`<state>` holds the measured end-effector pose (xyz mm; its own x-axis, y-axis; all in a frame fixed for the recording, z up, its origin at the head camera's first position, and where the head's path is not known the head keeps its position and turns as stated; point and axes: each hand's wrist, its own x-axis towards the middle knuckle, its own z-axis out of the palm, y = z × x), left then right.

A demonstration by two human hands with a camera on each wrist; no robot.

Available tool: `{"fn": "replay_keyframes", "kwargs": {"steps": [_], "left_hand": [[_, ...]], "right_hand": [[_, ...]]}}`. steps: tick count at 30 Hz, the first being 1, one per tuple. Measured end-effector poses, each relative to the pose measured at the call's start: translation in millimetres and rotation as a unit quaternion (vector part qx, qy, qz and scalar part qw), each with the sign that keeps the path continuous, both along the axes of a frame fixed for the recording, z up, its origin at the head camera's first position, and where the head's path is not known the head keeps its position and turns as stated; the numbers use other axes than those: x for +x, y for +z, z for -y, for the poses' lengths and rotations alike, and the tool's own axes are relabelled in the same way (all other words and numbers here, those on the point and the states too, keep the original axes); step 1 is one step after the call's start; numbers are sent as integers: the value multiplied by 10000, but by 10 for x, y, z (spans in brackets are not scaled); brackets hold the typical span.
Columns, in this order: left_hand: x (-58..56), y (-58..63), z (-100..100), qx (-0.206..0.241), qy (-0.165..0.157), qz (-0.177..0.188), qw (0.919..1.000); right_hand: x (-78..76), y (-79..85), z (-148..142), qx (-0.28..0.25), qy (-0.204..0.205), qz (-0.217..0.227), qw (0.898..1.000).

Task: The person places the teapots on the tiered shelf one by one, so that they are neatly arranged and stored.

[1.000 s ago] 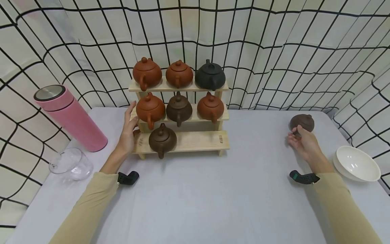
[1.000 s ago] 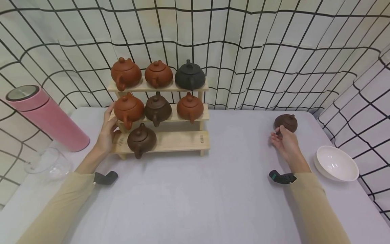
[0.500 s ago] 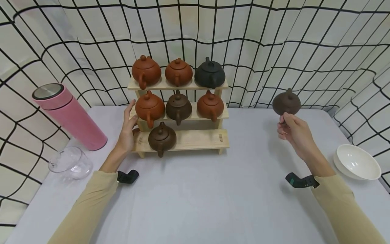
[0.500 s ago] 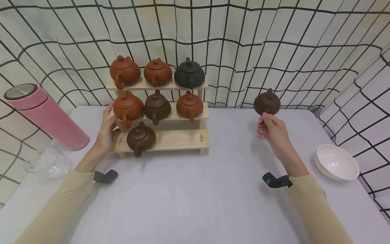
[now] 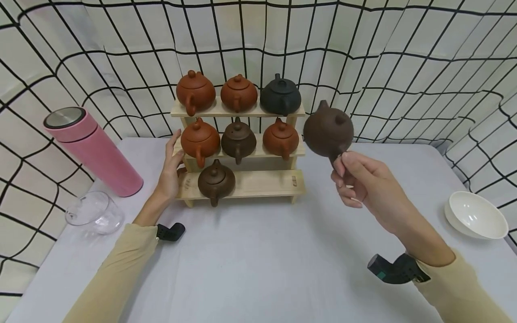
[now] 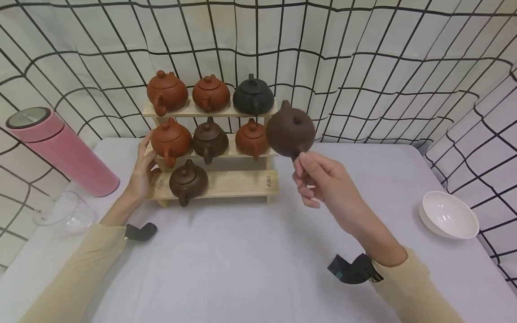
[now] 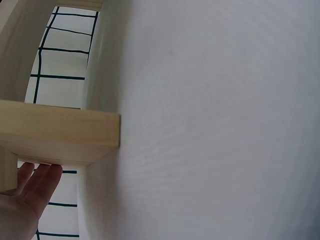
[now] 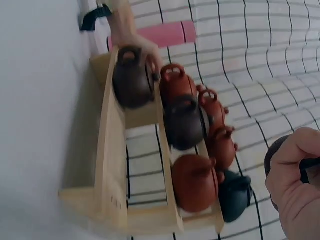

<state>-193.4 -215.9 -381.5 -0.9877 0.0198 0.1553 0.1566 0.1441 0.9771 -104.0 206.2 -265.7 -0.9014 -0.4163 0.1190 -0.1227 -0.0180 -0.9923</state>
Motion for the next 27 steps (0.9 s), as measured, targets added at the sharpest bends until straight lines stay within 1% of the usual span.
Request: {"fn": "replay_keyframes", "kwargs": {"steps": [3, 6, 10, 13, 16, 19, 23, 27], "left_hand": [[0, 3, -1, -14, -3, -7, 10000], [-3, 5, 1, -31, -26, -22, 10000], [0, 2, 6, -65, -29, -14, 10000], [4, -4, 5, -55, -8, 7, 10000], [5, -11, 4, -35, 0, 9, 10000], [9, -15, 6, -72, -3, 6, 10000], [13, -6, 5, -26, 17, 51, 10000], [3, 5, -6, 41, 59, 77, 9999]], "right_hand": [[90, -10, 119, 103, 424, -43, 9990], [150, -83, 237, 226, 731, 45, 9971], [187, -274, 401, 394, 1019, 507, 9927], [190, -450, 504, 489, 1138, 930, 9879], [174, -607, 579, 606, 1160, 1216, 9839], [148, -726, 634, 728, 1106, 1347, 9820], [101, -808, 678, 829, 942, 1369, 9826], [37, -857, 711, 815, 784, 1401, 9837]]}}
